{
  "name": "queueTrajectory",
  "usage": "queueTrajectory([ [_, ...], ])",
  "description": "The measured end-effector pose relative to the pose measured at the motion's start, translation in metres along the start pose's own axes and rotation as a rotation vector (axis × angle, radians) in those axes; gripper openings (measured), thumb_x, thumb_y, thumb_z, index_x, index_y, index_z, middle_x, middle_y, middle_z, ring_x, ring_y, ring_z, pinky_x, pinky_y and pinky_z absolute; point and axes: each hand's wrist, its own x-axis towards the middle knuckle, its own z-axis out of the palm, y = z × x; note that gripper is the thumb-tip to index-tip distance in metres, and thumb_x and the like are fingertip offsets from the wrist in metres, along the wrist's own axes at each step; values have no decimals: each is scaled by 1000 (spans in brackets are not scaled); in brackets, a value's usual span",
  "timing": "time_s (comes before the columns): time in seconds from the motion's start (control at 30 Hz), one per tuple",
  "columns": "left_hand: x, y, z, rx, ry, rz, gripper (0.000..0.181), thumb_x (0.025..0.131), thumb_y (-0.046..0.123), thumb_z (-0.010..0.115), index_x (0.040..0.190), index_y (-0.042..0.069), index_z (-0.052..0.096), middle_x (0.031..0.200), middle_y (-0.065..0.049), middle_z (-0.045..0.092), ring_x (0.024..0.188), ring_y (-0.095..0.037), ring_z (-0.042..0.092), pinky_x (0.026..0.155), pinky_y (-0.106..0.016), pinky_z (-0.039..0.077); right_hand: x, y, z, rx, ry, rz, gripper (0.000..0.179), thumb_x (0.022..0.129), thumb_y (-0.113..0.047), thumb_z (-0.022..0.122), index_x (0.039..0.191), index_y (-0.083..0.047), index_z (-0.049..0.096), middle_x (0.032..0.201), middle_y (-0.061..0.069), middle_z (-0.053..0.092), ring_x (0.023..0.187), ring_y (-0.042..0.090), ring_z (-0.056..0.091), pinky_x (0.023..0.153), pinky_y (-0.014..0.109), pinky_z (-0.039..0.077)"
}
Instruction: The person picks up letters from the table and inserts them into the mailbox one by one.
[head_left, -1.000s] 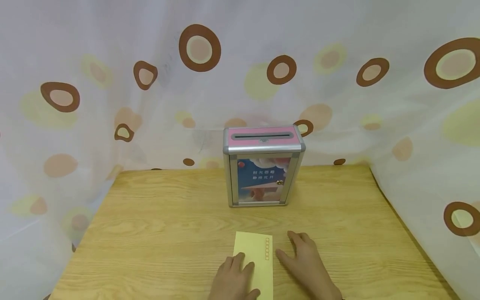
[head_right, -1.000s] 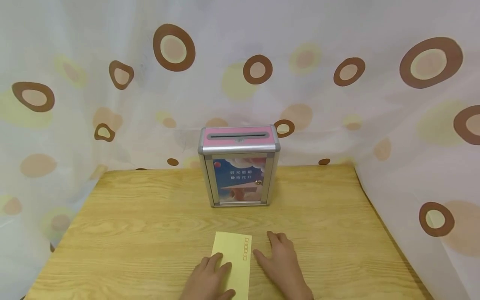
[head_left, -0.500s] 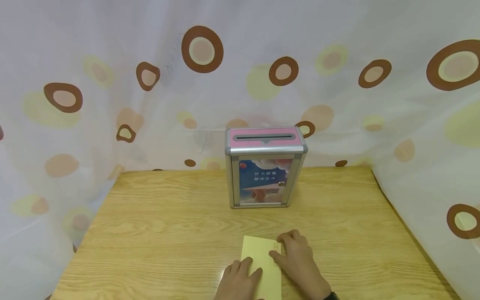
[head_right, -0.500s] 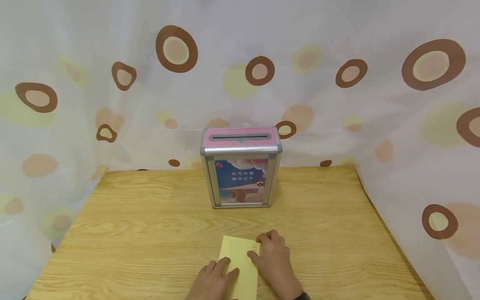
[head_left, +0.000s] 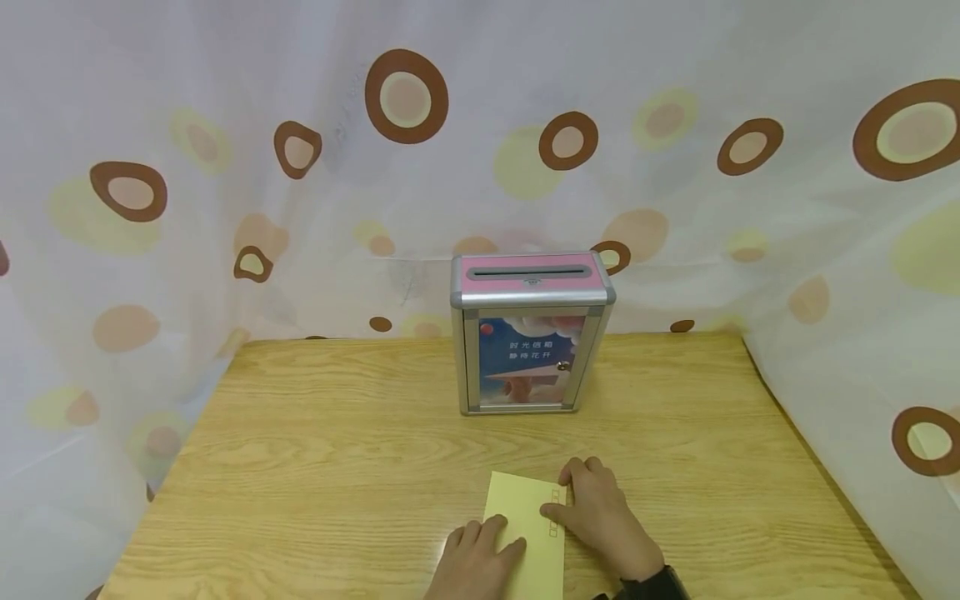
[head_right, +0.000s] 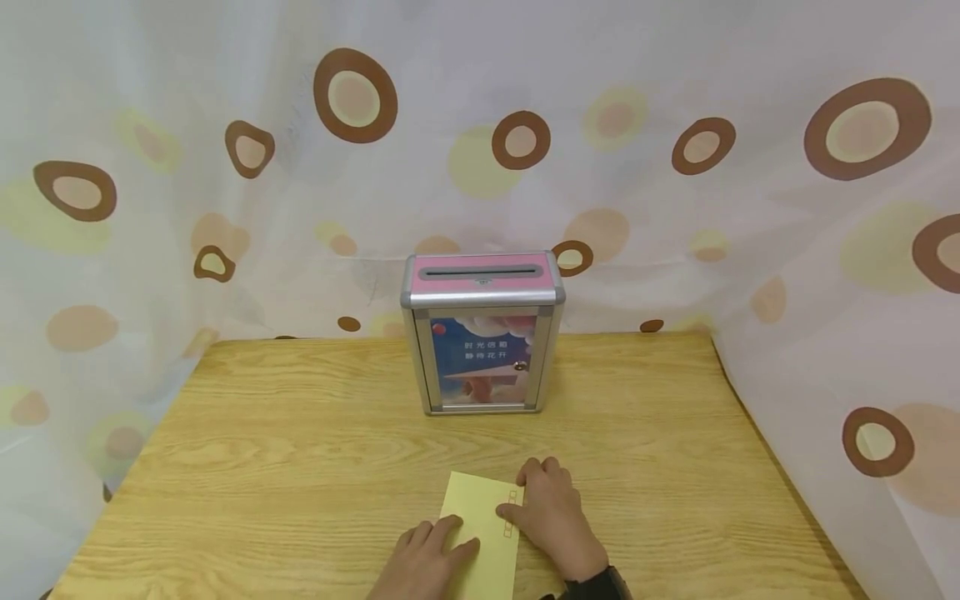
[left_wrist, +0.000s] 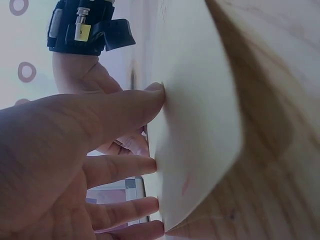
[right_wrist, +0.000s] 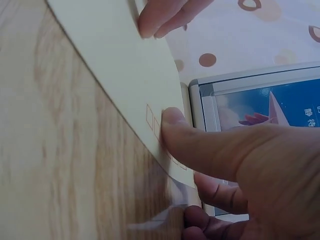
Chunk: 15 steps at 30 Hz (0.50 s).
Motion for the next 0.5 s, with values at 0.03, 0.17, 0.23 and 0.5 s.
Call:
queueTrajectory([
  [0.03, 0, 0, 0, -3, -1, -1, 84, 78, 84, 42, 123, 18, 66, 126, -13, 58, 100, -24, 54, 84, -50, 54, 0, 0, 0, 2, -3, 2, 40, 73, -30, 85, 93, -10, 57, 89, 6, 49, 81, 23, 45, 69, 38, 46],
  [0.17, -2, 0, 2, -15, -2, 1, 82, 79, 83, 42, 123, 18, 66, 126, -13, 59, 99, -24, 54, 84, -51, 54, -1, 0, 3, 51, -8, -1, 37, 74, -23, 85, 92, -9, 56, 83, 3, 49, 76, 21, 46, 64, 34, 46],
  [0.23, -3, 0, 4, -16, 11, 5, 81, 79, 83, 43, 122, 18, 67, 125, -13, 59, 99, -24, 54, 84, -51, 55, -1, -1, 5, 92, -10, -15, 35, 75, -18, 84, 94, -8, 56, 76, 1, 49, 72, 18, 46, 60, 30, 44],
  [0.5, -3, -2, 8, 23, 89, 27, 76, 82, 79, 44, 120, 17, 68, 123, -11, 59, 95, -21, 53, 82, -48, 55, -3, -9, 5, 100, -32, -31, 39, 79, -13, 80, 110, 1, 60, 76, 2, 53, 67, 15, 48, 57, 28, 48],
])
